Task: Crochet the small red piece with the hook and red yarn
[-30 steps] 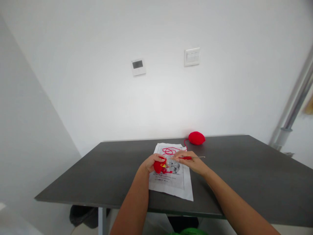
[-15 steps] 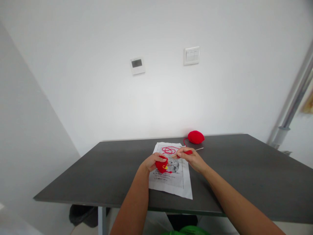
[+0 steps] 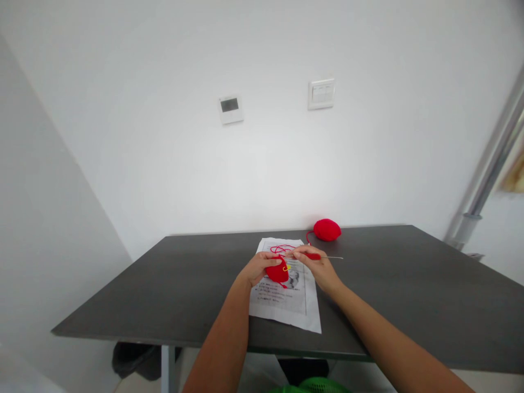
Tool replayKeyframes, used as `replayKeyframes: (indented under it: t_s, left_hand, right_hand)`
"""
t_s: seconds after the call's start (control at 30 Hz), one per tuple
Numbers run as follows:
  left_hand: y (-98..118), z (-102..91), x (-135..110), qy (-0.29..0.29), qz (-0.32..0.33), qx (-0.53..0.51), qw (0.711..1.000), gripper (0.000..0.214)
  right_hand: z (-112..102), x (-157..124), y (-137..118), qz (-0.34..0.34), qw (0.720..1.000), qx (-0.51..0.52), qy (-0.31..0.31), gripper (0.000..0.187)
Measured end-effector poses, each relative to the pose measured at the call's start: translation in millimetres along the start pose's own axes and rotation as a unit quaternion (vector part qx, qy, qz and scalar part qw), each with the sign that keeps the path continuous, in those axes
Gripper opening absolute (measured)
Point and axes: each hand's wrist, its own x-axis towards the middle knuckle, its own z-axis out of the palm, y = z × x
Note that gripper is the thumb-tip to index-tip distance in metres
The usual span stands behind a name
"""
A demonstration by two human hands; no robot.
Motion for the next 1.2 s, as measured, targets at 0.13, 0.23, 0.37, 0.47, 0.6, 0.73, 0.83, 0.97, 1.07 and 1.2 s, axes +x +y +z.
replayKeyframes:
  t_s: [0.13, 0.23, 0.37, 0.47, 0.6, 0.73, 0.83, 0.97, 1.07, 1.2]
  left_hand:
    - [0, 2.8, 1, 0.030, 0.025, -0.002, 0.999, 0.029]
    - [-1, 4.7, 1, 0.026, 0.050, -0.013, 0.998, 0.029]
    - [-2, 6.1, 2, 0.005, 0.058, -0.005, 0.998, 0.035]
    - [-3, 6.6, 3, -0.004, 0.053, -0.002, 0.999, 0.038]
    - [-3, 7.0, 3, 0.013, 0.039, 0.005, 0.999, 0.032]
    - [-3, 7.8, 3, 0.023, 0.028, 0.008, 0.999, 0.031]
    - [-3, 9.0, 3, 0.024, 0.029, 0.002, 0.999, 0.032]
    - [-2, 11.4, 2, -0.007, 0.035, -0.002, 0.999, 0.042]
    - [-1, 12.7, 1, -0.011, 0.041, -0.007, 0.999, 0.053]
    - [-2, 13.2, 2, 0.004, 0.044, 0.012, 0.999, 0.056]
  right_hand:
    - [-2, -1, -1, -0.059, 0.993, -0.096, -0.030, 0.018]
    - [-3, -1, -1, -0.111, 0.982, -0.144, -0.060, 0.018]
    - [-3, -2, 1, -0.168, 0.965, -0.180, -0.088, 0.017]
    - [-3, -2, 2, -0.188, 0.958, -0.185, -0.111, 0.016]
    - [-6, -1, 4, -0.196, 0.961, -0.176, -0.085, 0.016]
    - [-9, 0, 8, -0.194, 0.963, -0.169, -0.077, 0.017]
    - [-9, 1, 8, -0.183, 0.963, -0.172, -0.096, 0.017]
    - [-6, 1, 9, -0.166, 0.965, -0.165, -0.119, 0.016]
    - [-5, 1, 9, -0.153, 0.970, -0.147, -0.122, 0.015]
    - [-3, 1, 7, -0.098, 0.983, -0.119, -0.096, 0.015]
